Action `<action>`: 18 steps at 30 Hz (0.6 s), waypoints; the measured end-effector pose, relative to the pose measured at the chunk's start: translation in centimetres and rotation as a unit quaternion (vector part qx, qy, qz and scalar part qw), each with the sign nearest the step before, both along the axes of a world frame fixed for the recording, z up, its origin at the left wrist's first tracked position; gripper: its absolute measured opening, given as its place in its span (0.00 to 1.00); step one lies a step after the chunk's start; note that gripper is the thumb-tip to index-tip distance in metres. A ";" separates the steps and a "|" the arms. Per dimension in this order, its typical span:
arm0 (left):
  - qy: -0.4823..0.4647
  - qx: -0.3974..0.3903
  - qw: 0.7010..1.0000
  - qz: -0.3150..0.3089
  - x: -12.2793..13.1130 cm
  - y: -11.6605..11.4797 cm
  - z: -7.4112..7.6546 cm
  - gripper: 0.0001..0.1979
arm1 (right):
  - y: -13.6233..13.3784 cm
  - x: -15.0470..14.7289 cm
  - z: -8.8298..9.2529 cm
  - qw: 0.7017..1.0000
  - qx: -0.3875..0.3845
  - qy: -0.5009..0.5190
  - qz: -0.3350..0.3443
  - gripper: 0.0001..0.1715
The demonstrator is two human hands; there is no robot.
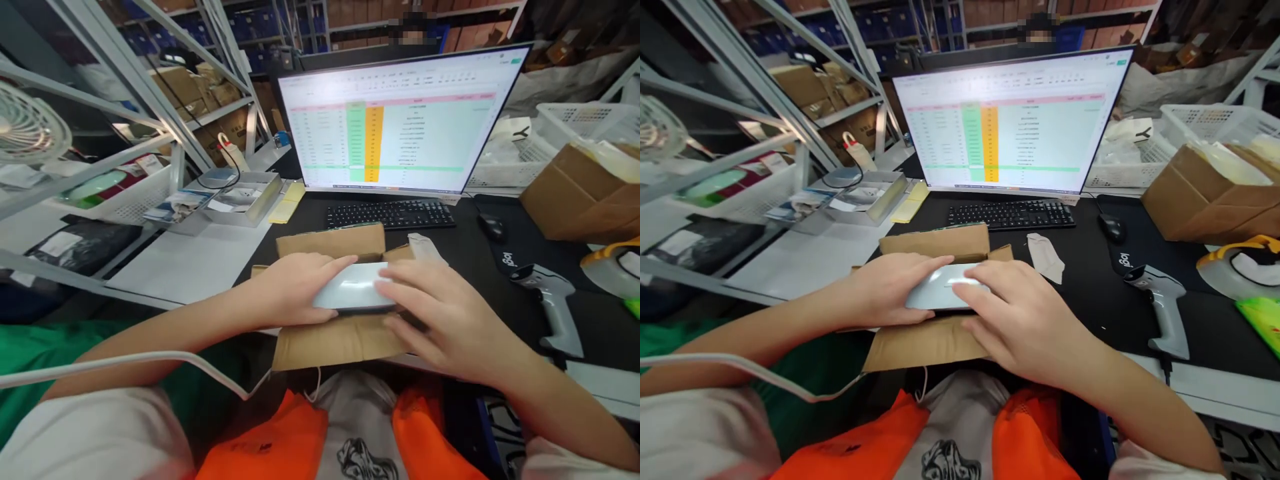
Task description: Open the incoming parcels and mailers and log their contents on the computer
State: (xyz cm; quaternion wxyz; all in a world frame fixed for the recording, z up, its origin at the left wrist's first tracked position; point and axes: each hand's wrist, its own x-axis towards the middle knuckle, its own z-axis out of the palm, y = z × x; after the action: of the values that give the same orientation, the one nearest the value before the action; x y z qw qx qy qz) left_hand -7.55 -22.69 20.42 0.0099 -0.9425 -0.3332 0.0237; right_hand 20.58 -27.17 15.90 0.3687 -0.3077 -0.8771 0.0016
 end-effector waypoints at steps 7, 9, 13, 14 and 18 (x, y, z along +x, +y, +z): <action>-0.058 -0.015 0.998 0.007 -1.2 -1.6 0.5 0.40 | 3.5 -4.7 1.1 0.972 -0.087 -0.219 0.005 0.41; -0.174 -0.023 0.984 0.012 -4.7 -2.2 -0.4 0.31 | 3.6 -3.8 0.0 0.979 -0.081 -0.186 0.030 0.45; -0.460 -0.018 0.886 0.057 -11.2 -2.0 -5.4 0.43 | 3.8 -0.5 -2.2 0.994 -0.056 -0.088 0.035 0.41; -0.475 -0.024 0.877 0.064 -11.7 -1.5 -7.1 0.52 | 3.9 0.4 -2.9 0.996 -0.047 -0.070 0.027 0.39; -0.369 -0.116 0.920 0.063 -9.4 0.3 -11.5 0.66 | 3.7 3.4 -4.7 1.000 -0.005 -0.014 -0.001 0.34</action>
State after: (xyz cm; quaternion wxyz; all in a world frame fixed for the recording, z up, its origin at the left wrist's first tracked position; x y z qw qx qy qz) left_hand -16.96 -22.35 8.93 -0.2248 -0.8560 -0.3672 -0.2863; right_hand 23.99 -23.44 11.24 0.3546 -0.3110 -0.8818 0.0016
